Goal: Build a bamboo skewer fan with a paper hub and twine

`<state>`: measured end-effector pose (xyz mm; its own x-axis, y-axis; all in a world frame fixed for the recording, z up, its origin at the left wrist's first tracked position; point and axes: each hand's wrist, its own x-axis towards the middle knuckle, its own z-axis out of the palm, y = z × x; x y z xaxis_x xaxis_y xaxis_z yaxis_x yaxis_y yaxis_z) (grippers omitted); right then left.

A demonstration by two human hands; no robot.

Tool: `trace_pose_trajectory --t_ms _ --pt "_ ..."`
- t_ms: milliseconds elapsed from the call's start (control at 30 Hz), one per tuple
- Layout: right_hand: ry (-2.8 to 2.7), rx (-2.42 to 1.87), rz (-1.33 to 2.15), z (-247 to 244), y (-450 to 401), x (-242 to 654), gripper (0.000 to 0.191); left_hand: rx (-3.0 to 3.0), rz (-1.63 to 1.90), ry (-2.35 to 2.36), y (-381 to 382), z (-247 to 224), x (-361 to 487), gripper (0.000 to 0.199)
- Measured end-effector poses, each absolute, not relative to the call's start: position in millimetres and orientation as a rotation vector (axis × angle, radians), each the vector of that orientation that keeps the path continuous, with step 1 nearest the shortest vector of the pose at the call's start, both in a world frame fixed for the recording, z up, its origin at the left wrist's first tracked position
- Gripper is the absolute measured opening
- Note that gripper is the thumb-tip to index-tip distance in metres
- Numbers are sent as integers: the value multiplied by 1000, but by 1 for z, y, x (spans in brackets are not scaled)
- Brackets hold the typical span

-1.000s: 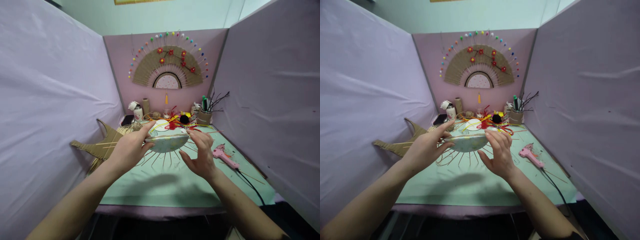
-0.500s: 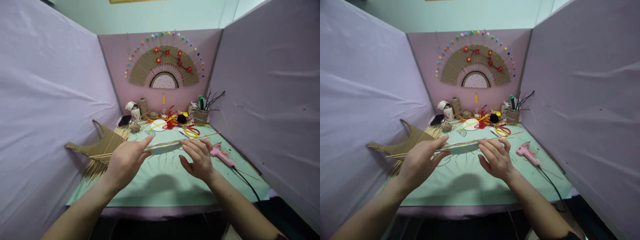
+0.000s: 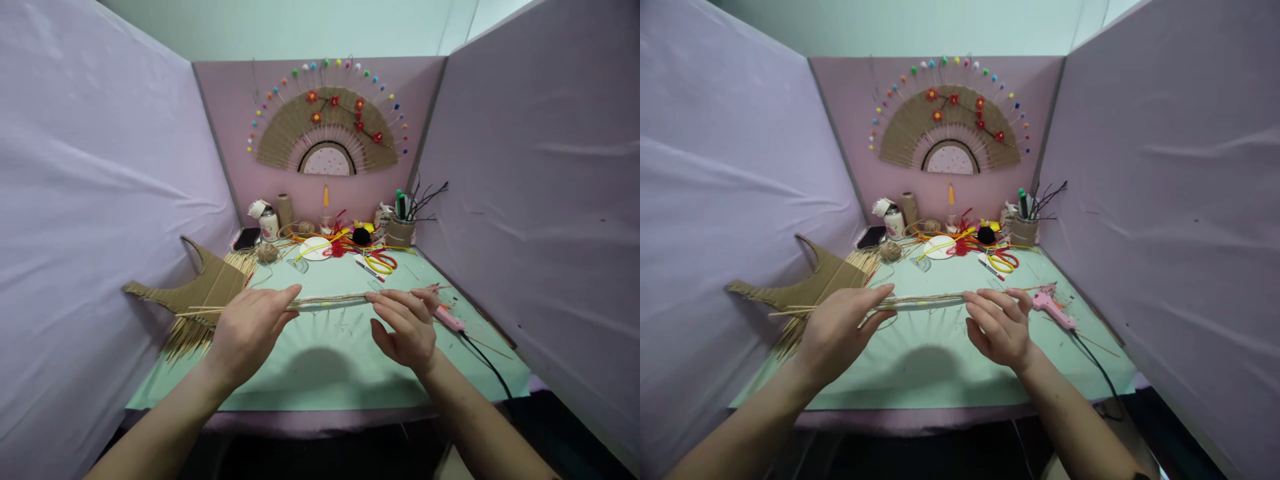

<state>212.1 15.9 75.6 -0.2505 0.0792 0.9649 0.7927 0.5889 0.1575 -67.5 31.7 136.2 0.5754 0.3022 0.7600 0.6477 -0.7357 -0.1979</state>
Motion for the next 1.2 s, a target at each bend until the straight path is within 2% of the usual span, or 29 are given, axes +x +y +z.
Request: trace_pose_trajectory --t_ms 367,733,1100,1200 --pt "-1709 -663 -906 72 8 227 19 -2449 -965 -729 31 130 -76 26" --pt "-1755 -796 -874 86 -14 198 27 -2435 -924 -696 25 126 -69 32" --pt "-1802 -732 -877 81 -7 198 18 -2467 -945 -714 20 124 -63 25" --pt "-1801 -758 -812 78 -8 200 23 -2472 -941 -703 20 124 -62 27"
